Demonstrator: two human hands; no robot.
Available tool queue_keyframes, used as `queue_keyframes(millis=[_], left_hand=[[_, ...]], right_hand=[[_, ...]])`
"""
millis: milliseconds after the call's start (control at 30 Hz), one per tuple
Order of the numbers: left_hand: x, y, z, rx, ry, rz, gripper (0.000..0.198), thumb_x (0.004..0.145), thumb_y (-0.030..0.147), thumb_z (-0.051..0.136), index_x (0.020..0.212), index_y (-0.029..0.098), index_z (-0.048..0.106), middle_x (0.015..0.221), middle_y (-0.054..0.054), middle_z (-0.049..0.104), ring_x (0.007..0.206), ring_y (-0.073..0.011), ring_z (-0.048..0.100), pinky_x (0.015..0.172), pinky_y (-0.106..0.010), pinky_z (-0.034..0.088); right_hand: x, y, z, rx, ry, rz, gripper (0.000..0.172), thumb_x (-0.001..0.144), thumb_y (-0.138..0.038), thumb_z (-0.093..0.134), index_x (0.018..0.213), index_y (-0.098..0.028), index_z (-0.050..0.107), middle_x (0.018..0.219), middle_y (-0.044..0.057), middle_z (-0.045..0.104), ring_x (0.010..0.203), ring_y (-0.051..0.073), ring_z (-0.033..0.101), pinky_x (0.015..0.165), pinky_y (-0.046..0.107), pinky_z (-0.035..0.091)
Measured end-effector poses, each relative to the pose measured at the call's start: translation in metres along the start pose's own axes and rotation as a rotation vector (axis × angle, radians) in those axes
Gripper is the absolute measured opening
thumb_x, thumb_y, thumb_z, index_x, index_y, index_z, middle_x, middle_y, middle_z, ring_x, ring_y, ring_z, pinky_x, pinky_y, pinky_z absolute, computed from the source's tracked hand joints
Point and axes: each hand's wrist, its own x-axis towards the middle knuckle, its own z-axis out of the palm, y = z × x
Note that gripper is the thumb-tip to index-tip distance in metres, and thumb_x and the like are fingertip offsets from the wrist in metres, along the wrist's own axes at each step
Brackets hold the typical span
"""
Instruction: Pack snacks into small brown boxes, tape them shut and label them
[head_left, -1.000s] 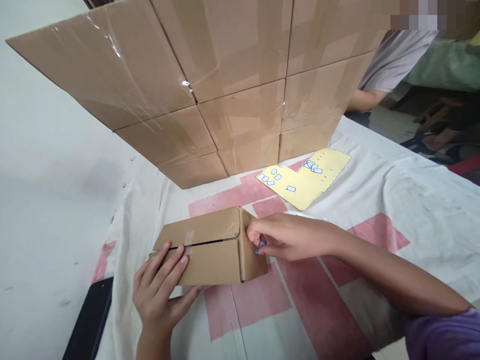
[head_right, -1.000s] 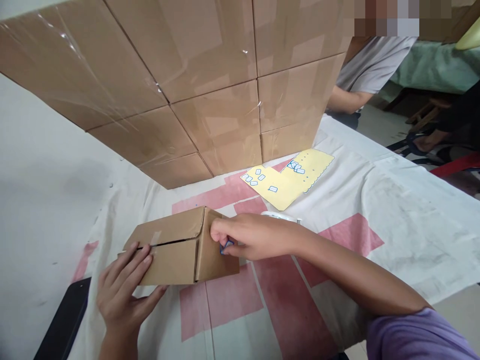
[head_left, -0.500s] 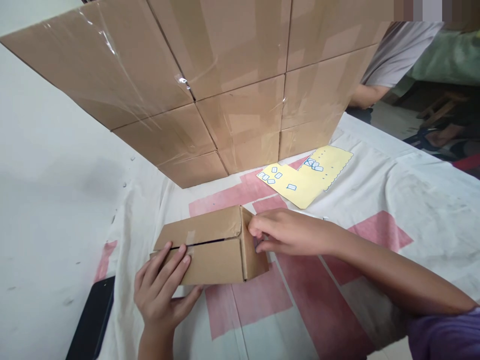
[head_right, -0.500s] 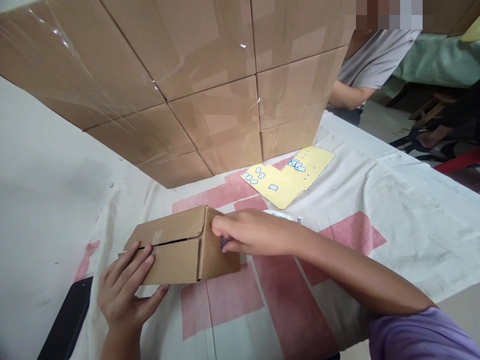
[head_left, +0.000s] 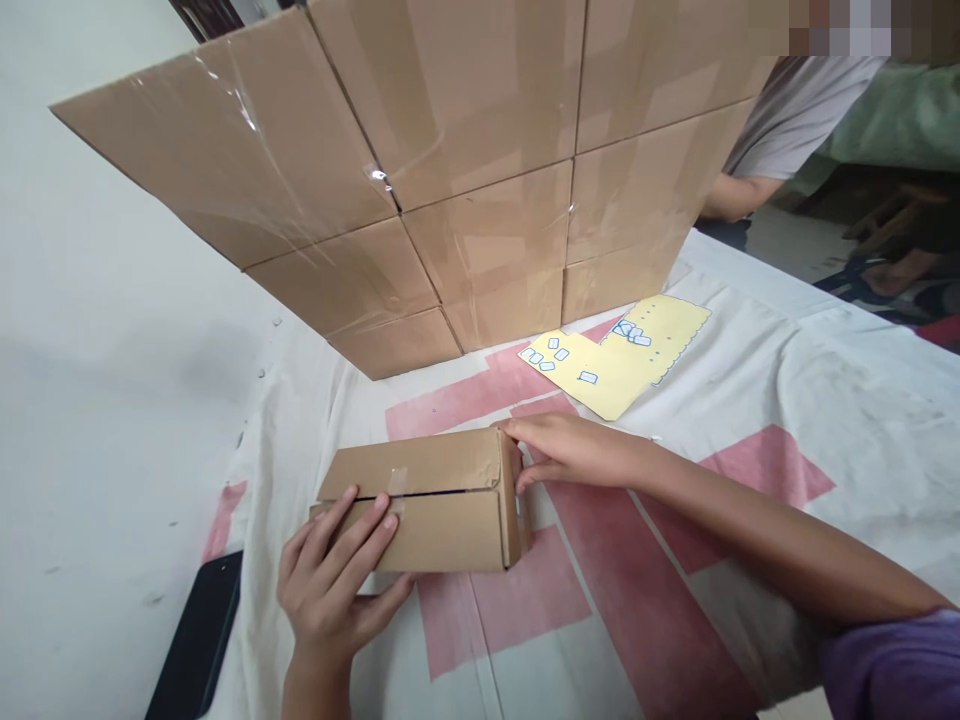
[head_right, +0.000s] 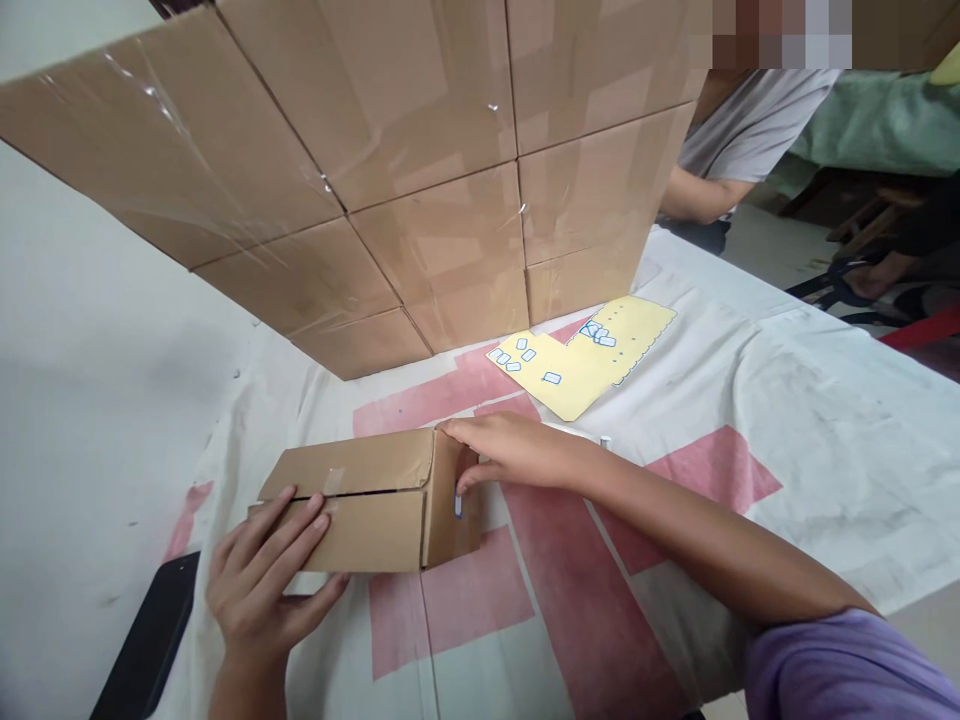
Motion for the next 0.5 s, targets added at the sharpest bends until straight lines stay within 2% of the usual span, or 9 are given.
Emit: queue_keyframes(millis=[67,100,167,233,300,333,433,500], left_hand=[[0.000,0.000,0.000,0.029,-0.017,0.010,0.045,0.077,0.030,0.077,0.122,0.025,0.070,0.110,-0.007,0.079,0.121,-0.0344,0.066,0.095,-0.043,0.047],[0.000,0.000,0.000,0.043,-0.026,0.013,0.043,0.078,0.031,0.077,0.120,0.025,0.070,0.110,-0.006,0.079,0.121,-0.0342,0.066,0.095,-0.043,0.046],[0.000,0.001,0.000,0.061,-0.039,0.016,0.040,0.079,0.032,0.076,0.119,0.025,0.071,0.111,-0.006,0.079,0.120,-0.0337,0.066,0.095,-0.043,0.046],[-0.002,0.000,0.000,0.066,-0.035,0.026,0.040,0.080,0.033,0.076,0.118,0.025,0.071,0.112,-0.006,0.079,0.120,-0.0334,0.066,0.095,-0.042,0.045],[-0.005,-0.004,0.000,0.056,-0.020,0.045,0.040,0.079,0.034,0.076,0.118,0.025,0.071,0.111,-0.006,0.079,0.120,-0.0340,0.067,0.095,-0.043,0.045],[-0.007,-0.006,0.000,0.047,-0.013,0.053,0.041,0.079,0.034,0.076,0.118,0.024,0.071,0.111,-0.007,0.079,0.119,-0.0346,0.067,0.095,-0.043,0.046],[-0.012,-0.014,-0.001,0.018,0.005,0.057,0.040,0.078,0.033,0.077,0.117,0.023,0.071,0.110,-0.009,0.079,0.119,-0.0363,0.067,0.093,-0.044,0.047],[-0.015,-0.016,0.000,0.001,0.017,0.063,0.040,0.078,0.031,0.077,0.117,0.023,0.071,0.110,-0.009,0.079,0.121,-0.0363,0.065,0.094,-0.045,0.047]], right_hand=[[0.000,0.005,0.003,-0.005,0.002,0.002,0.043,0.092,-0.038,0.069,0.131,-0.024,0.058,0.114,0.007,0.070,0.100,0.024,0.065,0.079,0.030,0.046],[0.000,0.007,0.005,-0.015,0.001,0.008,0.049,0.091,-0.036,0.070,0.136,-0.024,0.055,0.118,0.009,0.069,0.103,0.025,0.065,0.081,0.031,0.046],[0.000,0.010,0.010,-0.053,-0.003,0.036,0.075,0.085,-0.036,0.076,0.151,-0.025,0.042,0.126,0.012,0.067,0.109,0.028,0.064,0.084,0.033,0.047],[0.000,0.010,0.017,-0.092,-0.002,0.077,0.110,0.073,-0.040,0.086,0.161,-0.025,0.022,0.135,0.016,0.062,0.116,0.032,0.062,0.088,0.036,0.048],[-0.002,0.004,0.027,-0.104,0.030,0.081,0.138,0.060,-0.045,0.092,0.164,-0.024,0.003,0.148,0.021,0.051,0.128,0.037,0.056,0.095,0.040,0.048],[-0.003,0.000,0.033,-0.104,0.052,0.054,0.146,0.056,-0.047,0.094,0.164,-0.023,-0.002,0.154,0.023,0.043,0.134,0.039,0.050,0.100,0.043,0.046],[-0.007,-0.016,0.052,-0.135,0.135,-0.077,0.152,0.050,-0.051,0.094,0.164,-0.022,-0.003,0.164,0.027,0.020,0.147,0.044,0.032,0.111,0.050,0.039],[-0.011,-0.025,0.064,-0.167,0.186,-0.100,0.148,0.049,-0.053,0.093,0.163,-0.023,0.006,0.161,0.027,0.020,0.146,0.046,0.031,0.109,0.055,0.040]])
